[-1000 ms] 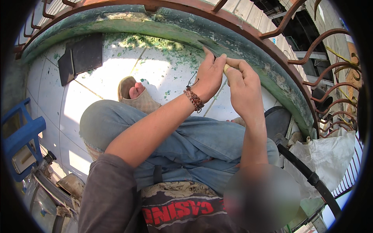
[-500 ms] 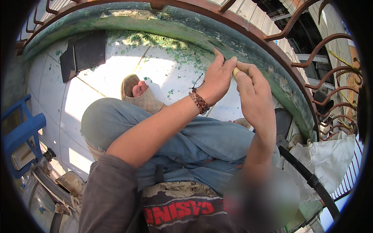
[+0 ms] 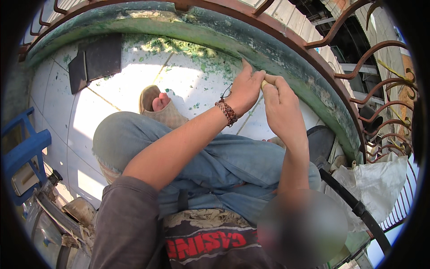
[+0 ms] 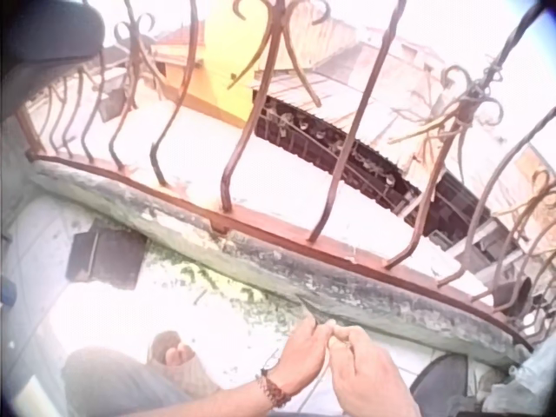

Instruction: The person sits cross-legged on a tiled floor and uses a metal scraper to remove green paint from a curved metal railing. The person holds the railing with one hand and scrapes with the other, producing paint chips that fall to the floor.

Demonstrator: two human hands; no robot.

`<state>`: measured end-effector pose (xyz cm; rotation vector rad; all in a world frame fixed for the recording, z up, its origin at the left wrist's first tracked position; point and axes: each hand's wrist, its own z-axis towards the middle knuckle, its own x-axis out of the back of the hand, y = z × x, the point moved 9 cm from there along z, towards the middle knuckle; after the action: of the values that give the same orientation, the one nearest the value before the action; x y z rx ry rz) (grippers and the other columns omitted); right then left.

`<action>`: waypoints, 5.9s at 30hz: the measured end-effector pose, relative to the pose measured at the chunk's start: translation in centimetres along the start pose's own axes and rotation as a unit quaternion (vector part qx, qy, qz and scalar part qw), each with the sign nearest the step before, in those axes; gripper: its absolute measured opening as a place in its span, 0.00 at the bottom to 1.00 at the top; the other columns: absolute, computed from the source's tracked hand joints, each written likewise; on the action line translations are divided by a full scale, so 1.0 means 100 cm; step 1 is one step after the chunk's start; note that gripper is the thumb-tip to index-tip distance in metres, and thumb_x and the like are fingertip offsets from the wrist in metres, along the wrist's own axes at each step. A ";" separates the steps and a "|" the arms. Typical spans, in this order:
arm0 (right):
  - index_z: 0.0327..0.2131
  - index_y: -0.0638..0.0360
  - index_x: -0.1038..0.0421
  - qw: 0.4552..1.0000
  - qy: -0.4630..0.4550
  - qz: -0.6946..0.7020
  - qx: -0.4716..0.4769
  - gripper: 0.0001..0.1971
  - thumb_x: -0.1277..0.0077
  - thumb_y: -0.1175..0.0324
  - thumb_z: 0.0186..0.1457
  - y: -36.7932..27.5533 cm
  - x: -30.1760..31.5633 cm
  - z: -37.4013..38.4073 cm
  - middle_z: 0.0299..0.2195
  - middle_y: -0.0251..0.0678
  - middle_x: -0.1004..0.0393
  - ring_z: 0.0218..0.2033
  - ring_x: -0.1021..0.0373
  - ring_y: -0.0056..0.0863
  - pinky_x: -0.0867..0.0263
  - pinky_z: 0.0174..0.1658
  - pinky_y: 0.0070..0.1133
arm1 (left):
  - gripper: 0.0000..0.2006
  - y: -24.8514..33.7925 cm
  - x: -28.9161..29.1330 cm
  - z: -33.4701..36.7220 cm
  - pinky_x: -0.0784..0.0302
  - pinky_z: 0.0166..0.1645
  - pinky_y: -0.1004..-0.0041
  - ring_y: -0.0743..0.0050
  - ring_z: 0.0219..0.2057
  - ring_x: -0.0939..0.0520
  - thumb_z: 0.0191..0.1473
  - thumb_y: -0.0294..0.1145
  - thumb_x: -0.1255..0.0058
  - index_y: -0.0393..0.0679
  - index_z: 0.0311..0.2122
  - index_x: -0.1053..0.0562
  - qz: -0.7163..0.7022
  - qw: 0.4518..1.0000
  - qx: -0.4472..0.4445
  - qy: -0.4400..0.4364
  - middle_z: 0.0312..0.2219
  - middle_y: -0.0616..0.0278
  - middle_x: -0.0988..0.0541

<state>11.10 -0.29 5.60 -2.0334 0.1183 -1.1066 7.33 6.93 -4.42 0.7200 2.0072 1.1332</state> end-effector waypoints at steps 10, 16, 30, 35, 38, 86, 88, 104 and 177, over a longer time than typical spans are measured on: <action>0.48 0.68 0.32 1.000 -0.011 0.024 0.005 0.19 0.63 0.63 0.61 -0.010 0.006 -0.004 0.25 0.54 0.26 0.28 0.28 0.46 0.35 0.36 0.34 | 0.43 0.011 -0.005 -0.007 0.27 0.46 0.67 0.51 0.43 0.21 0.58 0.44 0.61 0.22 0.64 0.64 0.051 0.999 -0.007 -0.017 0.40 0.36 0.24; 0.49 0.69 0.33 0.999 -0.029 0.037 0.021 0.21 0.63 0.62 0.61 -0.010 -0.009 0.001 0.27 0.57 0.26 0.31 0.26 0.49 0.34 0.38 0.35 | 0.42 0.004 0.013 0.001 0.29 0.47 0.70 0.55 0.42 0.22 0.57 0.40 0.60 0.25 0.65 0.66 0.030 0.998 -0.036 0.028 0.41 0.41 0.24; 0.50 0.71 0.34 0.996 0.015 0.077 0.049 0.21 0.62 0.64 0.60 -0.002 -0.029 0.004 0.27 0.56 0.25 0.32 0.25 0.46 0.33 0.39 0.34 | 0.34 -0.001 0.024 0.006 0.29 0.45 0.76 0.74 0.37 0.26 0.57 0.30 0.61 0.31 0.65 0.56 -0.056 0.998 0.017 0.018 0.38 0.56 0.25; 0.50 0.71 0.35 0.993 0.019 0.108 0.051 0.21 0.61 0.64 0.59 -0.019 -0.023 -0.003 0.31 0.57 0.25 0.34 0.25 0.48 0.33 0.41 0.34 | 0.18 0.021 0.026 -0.001 0.29 0.44 0.68 0.64 0.36 0.26 0.58 0.31 0.62 0.38 0.52 0.41 0.018 0.998 -0.057 0.010 0.36 0.55 0.26; 0.50 0.71 0.35 0.994 0.005 0.099 0.047 0.21 0.61 0.64 0.59 -0.002 -0.043 0.008 0.31 0.56 0.24 0.35 0.25 0.47 0.33 0.42 0.34 | 0.12 0.015 0.036 0.003 0.29 0.43 0.68 0.65 0.36 0.26 0.60 0.33 0.63 0.41 0.46 0.35 0.104 0.984 -0.140 0.025 0.36 0.58 0.27; 0.51 0.71 0.37 0.978 -0.059 0.195 0.035 0.24 0.55 0.58 0.62 0.006 -0.057 0.001 0.46 0.55 0.29 0.48 0.30 0.40 0.37 0.51 0.29 | 0.09 -0.013 0.039 0.008 0.30 0.44 0.69 0.70 0.38 0.26 0.59 0.29 0.62 0.42 0.43 0.31 -0.200 0.974 0.079 0.068 0.35 0.61 0.28; 0.51 0.70 0.37 0.976 -0.060 0.206 0.044 0.23 0.55 0.58 0.62 -0.003 -0.051 -0.004 0.46 0.53 0.29 0.49 0.31 0.38 0.38 0.52 0.28 | 0.09 0.007 0.036 0.000 0.30 0.41 0.70 0.75 0.35 0.27 0.59 0.30 0.62 0.44 0.42 0.31 -0.154 0.985 0.010 0.076 0.33 0.64 0.28; 0.51 0.67 0.38 0.956 -0.087 0.278 0.038 0.21 0.55 0.59 0.64 0.000 -0.072 0.015 0.38 0.42 0.29 0.35 0.33 0.22 0.35 0.40 0.21 | 0.09 0.009 0.060 0.009 0.31 0.39 0.73 0.75 0.33 0.28 0.56 0.29 0.60 0.44 0.41 0.31 -0.101 0.986 0.026 0.126 0.31 0.65 0.29; 0.50 0.63 0.39 0.949 -0.089 0.288 0.094 0.18 0.58 0.59 0.65 -0.035 -0.060 0.001 0.30 0.29 0.35 0.23 0.42 0.11 0.43 0.25 0.13 | 0.14 0.024 0.069 0.009 0.32 0.34 0.75 0.79 0.28 0.31 0.53 0.25 0.59 0.40 0.45 0.30 -0.126 0.981 -0.056 0.140 0.27 0.66 0.29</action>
<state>6.57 4.65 3.95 -1.7508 0.4640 -0.5425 4.27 13.63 -4.79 0.2491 2.1706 1.2358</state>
